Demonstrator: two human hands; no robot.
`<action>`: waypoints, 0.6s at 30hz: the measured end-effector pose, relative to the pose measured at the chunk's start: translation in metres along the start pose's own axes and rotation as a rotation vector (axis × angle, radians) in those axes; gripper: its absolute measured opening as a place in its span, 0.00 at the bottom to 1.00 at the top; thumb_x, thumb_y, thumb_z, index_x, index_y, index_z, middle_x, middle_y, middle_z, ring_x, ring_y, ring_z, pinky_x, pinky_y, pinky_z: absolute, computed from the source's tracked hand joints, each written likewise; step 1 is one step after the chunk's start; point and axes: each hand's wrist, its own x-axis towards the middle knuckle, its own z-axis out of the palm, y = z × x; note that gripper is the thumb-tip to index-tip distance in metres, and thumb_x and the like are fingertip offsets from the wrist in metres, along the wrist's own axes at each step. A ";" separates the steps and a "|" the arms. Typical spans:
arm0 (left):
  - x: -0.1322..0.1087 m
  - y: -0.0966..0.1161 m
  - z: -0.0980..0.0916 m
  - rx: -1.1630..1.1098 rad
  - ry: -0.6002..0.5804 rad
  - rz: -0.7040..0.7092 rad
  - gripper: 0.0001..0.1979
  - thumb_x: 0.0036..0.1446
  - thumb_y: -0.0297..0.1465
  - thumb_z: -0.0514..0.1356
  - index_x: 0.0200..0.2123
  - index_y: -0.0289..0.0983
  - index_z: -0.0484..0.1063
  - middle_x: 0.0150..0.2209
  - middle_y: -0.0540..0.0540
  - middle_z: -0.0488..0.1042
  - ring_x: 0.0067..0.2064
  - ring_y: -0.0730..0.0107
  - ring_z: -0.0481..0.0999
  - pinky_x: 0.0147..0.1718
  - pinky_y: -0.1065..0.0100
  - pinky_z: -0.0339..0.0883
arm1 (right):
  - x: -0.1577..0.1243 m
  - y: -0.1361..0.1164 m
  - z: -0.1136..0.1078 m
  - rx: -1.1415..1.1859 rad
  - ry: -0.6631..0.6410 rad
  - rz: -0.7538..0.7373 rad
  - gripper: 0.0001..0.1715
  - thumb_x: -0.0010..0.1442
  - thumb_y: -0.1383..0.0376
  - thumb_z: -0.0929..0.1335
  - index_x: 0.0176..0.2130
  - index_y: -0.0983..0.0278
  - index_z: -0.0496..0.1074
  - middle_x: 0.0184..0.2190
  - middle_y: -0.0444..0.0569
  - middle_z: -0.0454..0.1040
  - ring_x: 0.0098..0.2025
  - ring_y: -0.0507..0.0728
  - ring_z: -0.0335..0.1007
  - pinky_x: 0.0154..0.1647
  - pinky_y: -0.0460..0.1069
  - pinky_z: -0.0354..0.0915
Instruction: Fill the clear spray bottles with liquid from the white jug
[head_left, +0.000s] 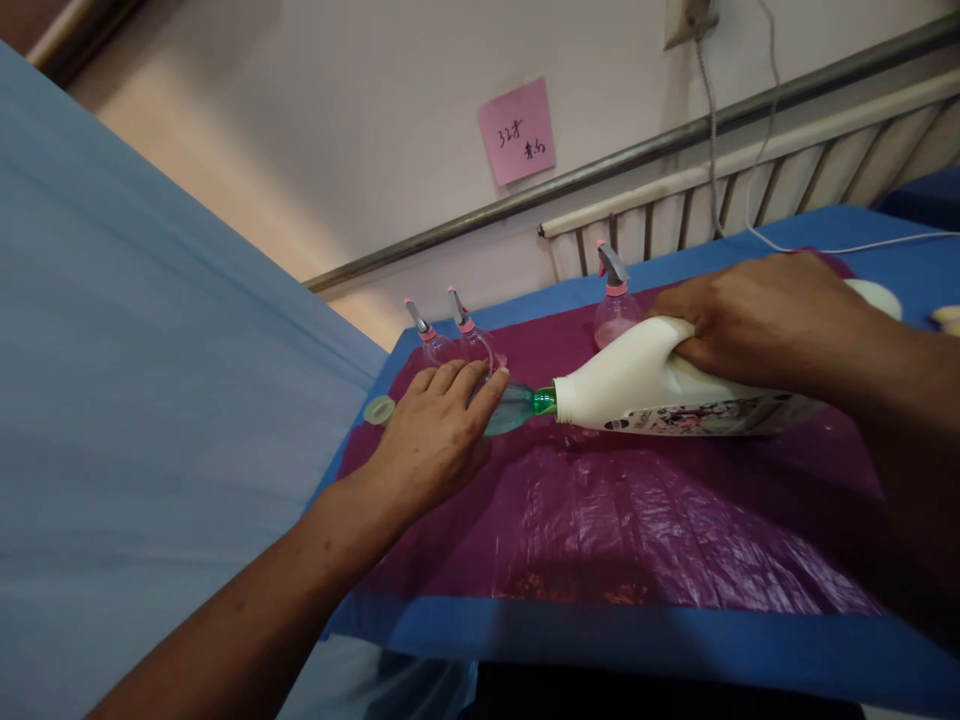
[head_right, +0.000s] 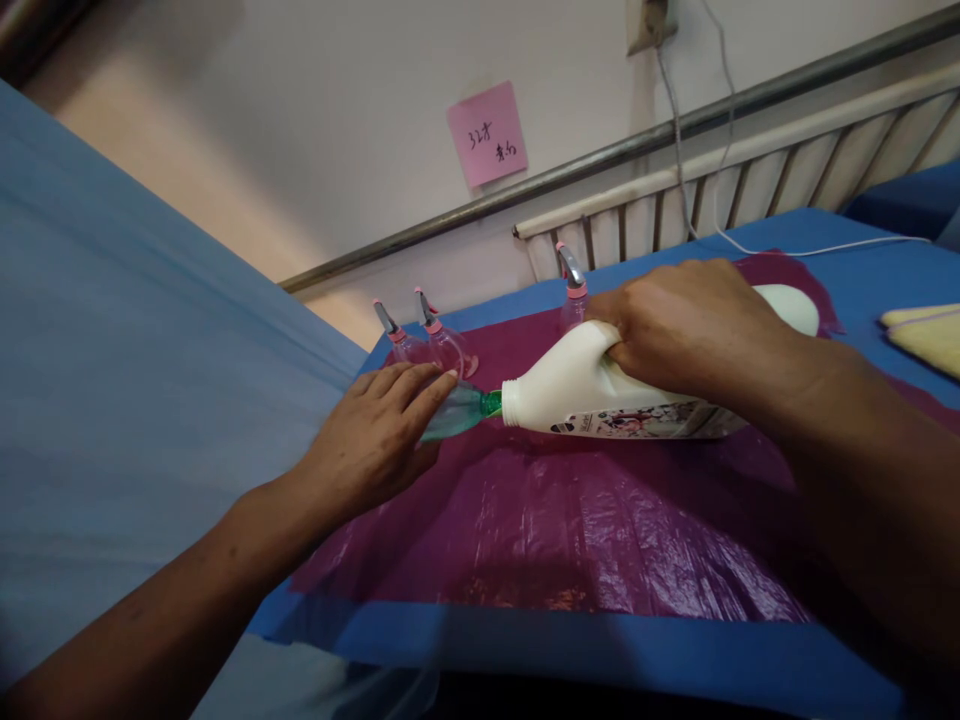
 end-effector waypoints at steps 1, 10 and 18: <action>0.000 0.000 0.000 0.004 0.005 0.000 0.38 0.68 0.28 0.65 0.79 0.35 0.64 0.74 0.30 0.74 0.71 0.36 0.75 0.66 0.42 0.73 | 0.000 0.000 0.000 -0.001 -0.002 0.001 0.22 0.68 0.54 0.67 0.54 0.41 0.87 0.42 0.46 0.86 0.36 0.61 0.69 0.36 0.54 0.49; 0.001 -0.002 0.000 0.030 -0.013 0.004 0.37 0.68 0.28 0.64 0.79 0.35 0.64 0.75 0.31 0.73 0.72 0.37 0.75 0.67 0.43 0.72 | 0.000 -0.001 -0.001 -0.023 -0.010 -0.011 0.24 0.68 0.54 0.66 0.56 0.39 0.86 0.44 0.45 0.88 0.39 0.64 0.75 0.36 0.55 0.51; 0.003 0.001 -0.005 0.046 -0.060 -0.011 0.39 0.68 0.28 0.64 0.80 0.39 0.61 0.76 0.33 0.73 0.73 0.39 0.74 0.68 0.44 0.71 | -0.001 -0.002 -0.003 -0.033 -0.014 -0.019 0.23 0.69 0.55 0.66 0.55 0.41 0.87 0.44 0.46 0.88 0.39 0.64 0.75 0.36 0.54 0.50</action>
